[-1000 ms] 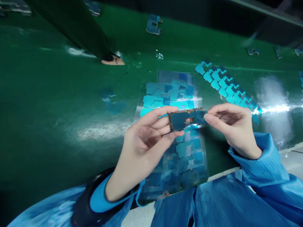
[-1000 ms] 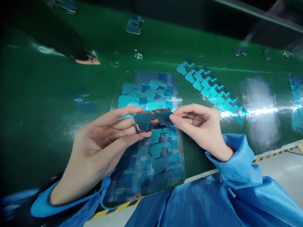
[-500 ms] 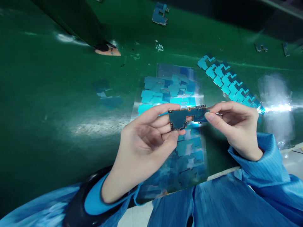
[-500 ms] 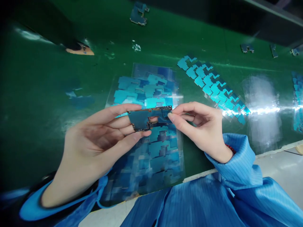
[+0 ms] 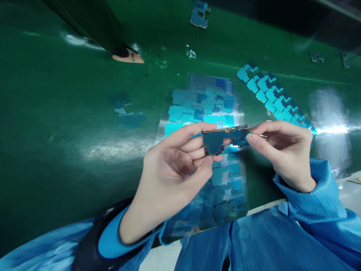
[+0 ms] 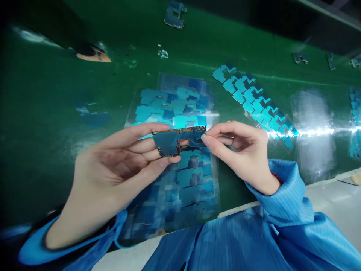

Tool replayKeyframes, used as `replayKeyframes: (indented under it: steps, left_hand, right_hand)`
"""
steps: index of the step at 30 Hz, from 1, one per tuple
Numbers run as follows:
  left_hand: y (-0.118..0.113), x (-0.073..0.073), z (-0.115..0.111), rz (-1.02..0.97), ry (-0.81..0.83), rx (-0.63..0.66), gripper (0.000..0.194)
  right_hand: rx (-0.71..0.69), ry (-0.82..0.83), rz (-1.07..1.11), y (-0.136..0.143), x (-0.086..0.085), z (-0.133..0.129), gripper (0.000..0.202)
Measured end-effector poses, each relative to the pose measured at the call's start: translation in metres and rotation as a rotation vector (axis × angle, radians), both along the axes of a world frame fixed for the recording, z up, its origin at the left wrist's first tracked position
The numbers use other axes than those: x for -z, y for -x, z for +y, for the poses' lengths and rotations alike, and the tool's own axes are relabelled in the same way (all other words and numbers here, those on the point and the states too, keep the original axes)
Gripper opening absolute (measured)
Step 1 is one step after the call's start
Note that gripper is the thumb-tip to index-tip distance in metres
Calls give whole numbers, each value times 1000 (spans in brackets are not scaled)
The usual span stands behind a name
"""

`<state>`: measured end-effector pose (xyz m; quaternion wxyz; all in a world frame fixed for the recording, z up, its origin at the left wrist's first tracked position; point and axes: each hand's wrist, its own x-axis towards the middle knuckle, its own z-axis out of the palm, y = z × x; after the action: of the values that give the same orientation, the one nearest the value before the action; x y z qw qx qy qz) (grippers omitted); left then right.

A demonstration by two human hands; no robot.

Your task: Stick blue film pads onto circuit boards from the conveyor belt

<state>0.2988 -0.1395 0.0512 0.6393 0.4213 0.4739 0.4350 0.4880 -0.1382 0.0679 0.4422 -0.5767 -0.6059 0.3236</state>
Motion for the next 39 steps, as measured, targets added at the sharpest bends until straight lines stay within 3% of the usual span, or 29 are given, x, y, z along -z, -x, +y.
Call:
replayKeyframes:
  steps: [14, 20, 26, 39]
  left_hand:
    - [-1, -2, -1, -19, -32, -7, 33]
    - [2, -10, -1, 20, 42, 40, 33]
    - [0, -7, 0, -69, 32, 44, 32]
    - [-1, -9, 2, -15, 104, 7, 26]
  right_hand:
    - [-3, 4, -8, 1, -1, 0, 6]
    - [26, 22, 15, 1, 0, -1, 7]
    - [10, 12, 49, 2, 0, -1, 10]
    - [-5, 32, 100, 3, 0, -1, 13]
